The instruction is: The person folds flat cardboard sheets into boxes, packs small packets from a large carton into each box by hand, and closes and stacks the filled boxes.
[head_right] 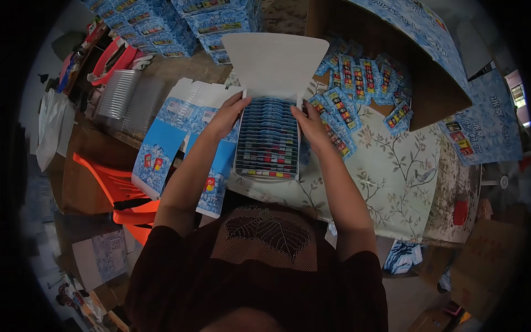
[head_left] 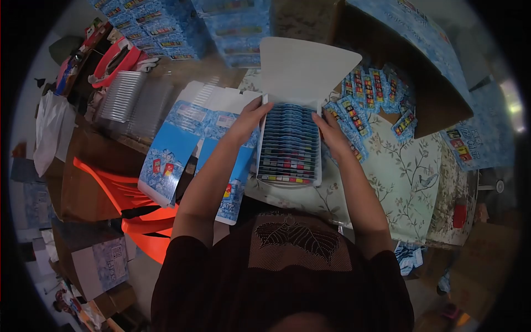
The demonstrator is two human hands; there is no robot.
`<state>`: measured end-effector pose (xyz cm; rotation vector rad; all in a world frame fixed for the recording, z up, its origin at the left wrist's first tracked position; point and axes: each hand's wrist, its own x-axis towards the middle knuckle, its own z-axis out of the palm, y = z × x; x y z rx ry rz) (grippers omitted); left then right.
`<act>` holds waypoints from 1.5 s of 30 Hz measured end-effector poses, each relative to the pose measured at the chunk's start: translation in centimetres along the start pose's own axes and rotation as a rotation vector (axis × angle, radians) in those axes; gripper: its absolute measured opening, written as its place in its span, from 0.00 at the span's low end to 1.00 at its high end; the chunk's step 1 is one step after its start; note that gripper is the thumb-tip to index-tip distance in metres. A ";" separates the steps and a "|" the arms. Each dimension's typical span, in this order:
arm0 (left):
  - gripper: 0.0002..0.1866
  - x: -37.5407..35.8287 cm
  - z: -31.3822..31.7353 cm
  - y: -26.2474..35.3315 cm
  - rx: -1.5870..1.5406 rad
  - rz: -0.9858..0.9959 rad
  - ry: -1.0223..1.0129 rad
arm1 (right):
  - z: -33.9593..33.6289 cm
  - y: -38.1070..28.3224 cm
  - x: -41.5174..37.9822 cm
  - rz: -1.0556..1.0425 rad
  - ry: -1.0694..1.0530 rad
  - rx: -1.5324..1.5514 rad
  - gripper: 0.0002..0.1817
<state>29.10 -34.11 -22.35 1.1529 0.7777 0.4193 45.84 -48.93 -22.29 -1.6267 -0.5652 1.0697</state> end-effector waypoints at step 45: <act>0.43 -13.1 -0.4 -2.8 1.509 0.773 -0.445 | -1.1 5.0 -10.9 -0.941 -0.174 -1.088 0.37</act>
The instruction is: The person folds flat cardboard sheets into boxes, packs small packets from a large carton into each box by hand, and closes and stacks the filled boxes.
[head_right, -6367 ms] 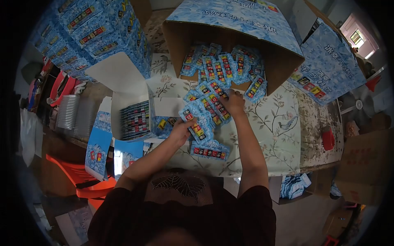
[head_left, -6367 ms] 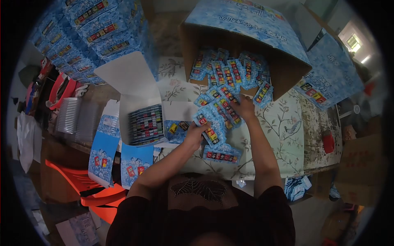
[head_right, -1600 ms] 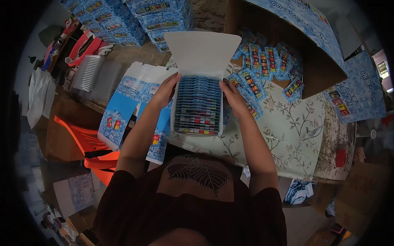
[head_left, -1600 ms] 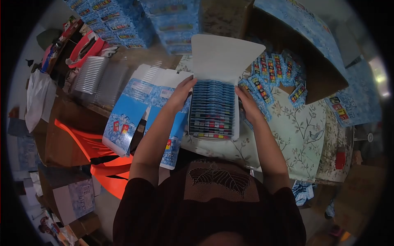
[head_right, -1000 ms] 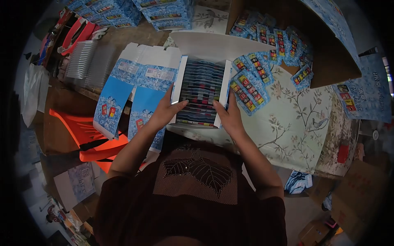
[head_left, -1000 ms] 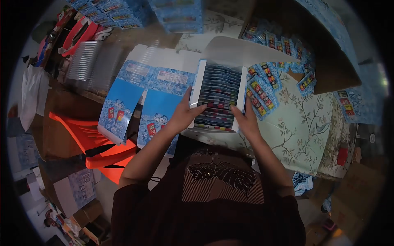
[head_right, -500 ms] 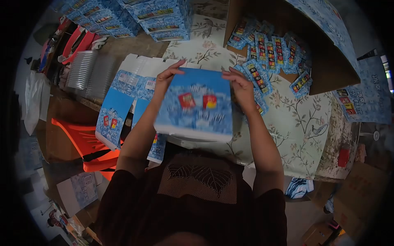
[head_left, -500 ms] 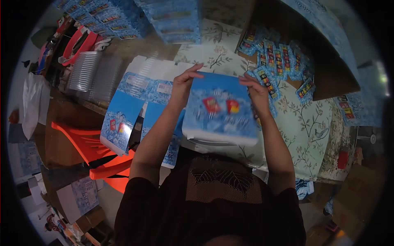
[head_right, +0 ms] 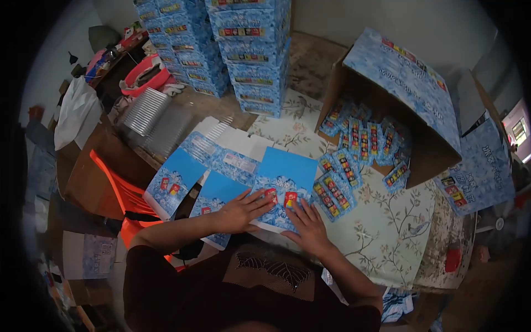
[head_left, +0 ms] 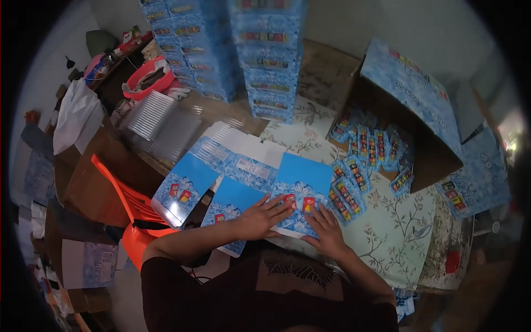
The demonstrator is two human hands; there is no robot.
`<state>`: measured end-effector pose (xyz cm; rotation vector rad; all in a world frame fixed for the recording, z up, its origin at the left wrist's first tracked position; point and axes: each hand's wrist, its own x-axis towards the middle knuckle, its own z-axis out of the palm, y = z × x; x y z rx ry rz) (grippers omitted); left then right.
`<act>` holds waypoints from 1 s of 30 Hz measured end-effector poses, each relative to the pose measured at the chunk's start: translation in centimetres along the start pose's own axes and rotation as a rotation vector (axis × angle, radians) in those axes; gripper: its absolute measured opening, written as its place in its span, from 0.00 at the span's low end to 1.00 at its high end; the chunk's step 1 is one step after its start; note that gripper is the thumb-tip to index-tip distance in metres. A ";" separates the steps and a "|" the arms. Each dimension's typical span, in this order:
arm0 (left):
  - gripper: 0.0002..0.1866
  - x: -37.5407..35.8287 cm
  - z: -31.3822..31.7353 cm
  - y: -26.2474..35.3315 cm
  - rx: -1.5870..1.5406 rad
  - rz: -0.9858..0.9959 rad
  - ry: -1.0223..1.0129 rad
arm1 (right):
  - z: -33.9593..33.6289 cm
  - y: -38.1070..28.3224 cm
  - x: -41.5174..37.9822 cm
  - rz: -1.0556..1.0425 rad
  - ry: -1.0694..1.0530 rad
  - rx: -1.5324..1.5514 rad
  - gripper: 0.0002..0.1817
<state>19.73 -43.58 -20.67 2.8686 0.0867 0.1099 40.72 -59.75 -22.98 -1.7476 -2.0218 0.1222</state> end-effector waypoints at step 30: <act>0.36 -1.1 0.3 1.0 -0.077 -0.009 0.096 | 1.1 -1.1 -0.8 -0.095 0.217 -0.026 0.23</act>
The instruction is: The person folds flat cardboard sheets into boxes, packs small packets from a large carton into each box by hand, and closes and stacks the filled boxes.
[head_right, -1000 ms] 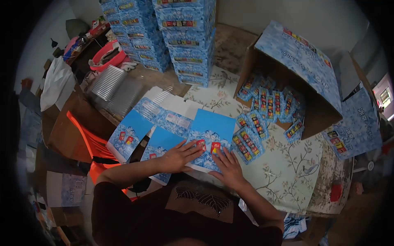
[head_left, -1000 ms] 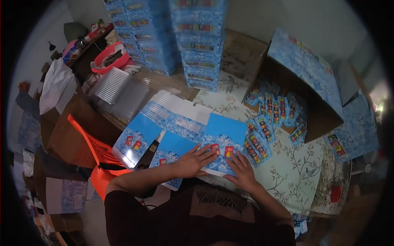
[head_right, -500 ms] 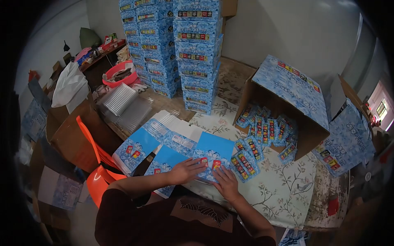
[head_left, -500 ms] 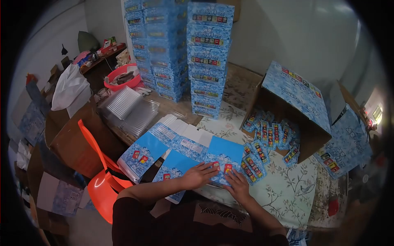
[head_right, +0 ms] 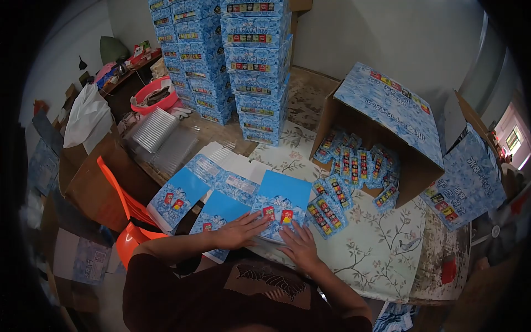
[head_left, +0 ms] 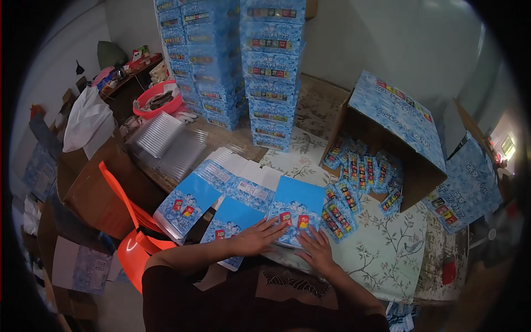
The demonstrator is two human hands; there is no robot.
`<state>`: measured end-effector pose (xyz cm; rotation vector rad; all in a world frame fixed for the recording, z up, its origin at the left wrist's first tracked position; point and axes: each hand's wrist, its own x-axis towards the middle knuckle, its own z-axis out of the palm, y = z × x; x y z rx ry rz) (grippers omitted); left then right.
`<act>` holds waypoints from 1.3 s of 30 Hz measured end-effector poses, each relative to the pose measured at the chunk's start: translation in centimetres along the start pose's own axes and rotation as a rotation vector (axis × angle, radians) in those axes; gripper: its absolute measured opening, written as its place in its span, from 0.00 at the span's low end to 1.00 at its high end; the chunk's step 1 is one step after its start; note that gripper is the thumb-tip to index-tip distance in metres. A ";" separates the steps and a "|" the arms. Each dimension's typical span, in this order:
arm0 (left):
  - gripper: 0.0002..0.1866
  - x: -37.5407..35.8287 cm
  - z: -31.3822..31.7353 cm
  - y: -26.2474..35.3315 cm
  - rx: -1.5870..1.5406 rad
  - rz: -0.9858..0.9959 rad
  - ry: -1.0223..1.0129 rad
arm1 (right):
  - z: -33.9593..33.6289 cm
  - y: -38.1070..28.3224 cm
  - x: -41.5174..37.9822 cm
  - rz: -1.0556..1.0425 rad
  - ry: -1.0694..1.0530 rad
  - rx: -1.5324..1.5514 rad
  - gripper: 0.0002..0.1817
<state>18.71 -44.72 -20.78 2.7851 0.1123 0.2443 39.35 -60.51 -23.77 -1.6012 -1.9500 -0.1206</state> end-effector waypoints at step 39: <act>0.35 21.2 -36.5 -11.8 0.758 -0.229 1.105 | -18.0 1.2 32.9 0.023 0.392 0.682 0.22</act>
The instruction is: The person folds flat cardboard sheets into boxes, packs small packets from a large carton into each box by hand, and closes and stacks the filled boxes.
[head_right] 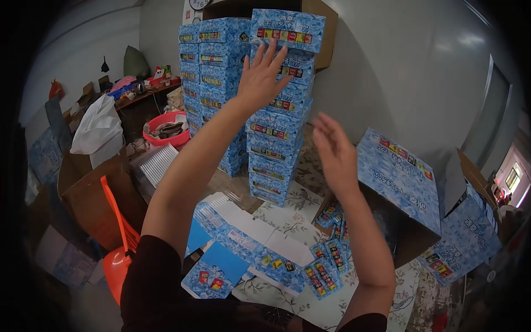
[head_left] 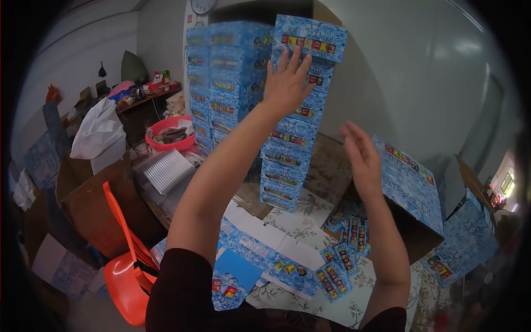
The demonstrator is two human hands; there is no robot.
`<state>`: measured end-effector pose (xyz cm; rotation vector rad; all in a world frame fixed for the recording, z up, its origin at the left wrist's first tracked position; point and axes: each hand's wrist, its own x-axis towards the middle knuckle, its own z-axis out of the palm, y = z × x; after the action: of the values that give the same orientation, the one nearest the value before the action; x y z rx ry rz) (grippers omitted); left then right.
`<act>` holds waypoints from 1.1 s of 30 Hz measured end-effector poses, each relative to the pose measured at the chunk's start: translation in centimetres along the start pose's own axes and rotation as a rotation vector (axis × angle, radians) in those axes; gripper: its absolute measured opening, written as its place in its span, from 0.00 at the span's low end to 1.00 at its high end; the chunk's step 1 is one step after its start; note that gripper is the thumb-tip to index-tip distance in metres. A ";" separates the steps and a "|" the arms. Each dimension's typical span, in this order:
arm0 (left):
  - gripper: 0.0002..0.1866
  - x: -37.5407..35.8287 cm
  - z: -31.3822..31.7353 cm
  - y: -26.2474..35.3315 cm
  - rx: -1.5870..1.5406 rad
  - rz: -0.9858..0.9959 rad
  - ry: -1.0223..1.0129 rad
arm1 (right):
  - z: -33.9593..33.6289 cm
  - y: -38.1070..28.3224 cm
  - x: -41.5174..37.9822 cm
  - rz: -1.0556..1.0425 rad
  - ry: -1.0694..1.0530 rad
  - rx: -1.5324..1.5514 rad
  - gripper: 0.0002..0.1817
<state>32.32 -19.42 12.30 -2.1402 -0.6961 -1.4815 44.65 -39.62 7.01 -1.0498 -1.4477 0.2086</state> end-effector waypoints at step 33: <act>0.21 -45.2 -2.1 0.0 -0.449 -1.211 -0.849 | 3.8 14.8 -34.1 0.367 -0.554 -0.664 0.28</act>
<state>17.35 -27.56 -29.58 -2.8531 -2.4796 -1.1082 41.80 -52.97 -27.76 -1.9140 -1.8653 0.3067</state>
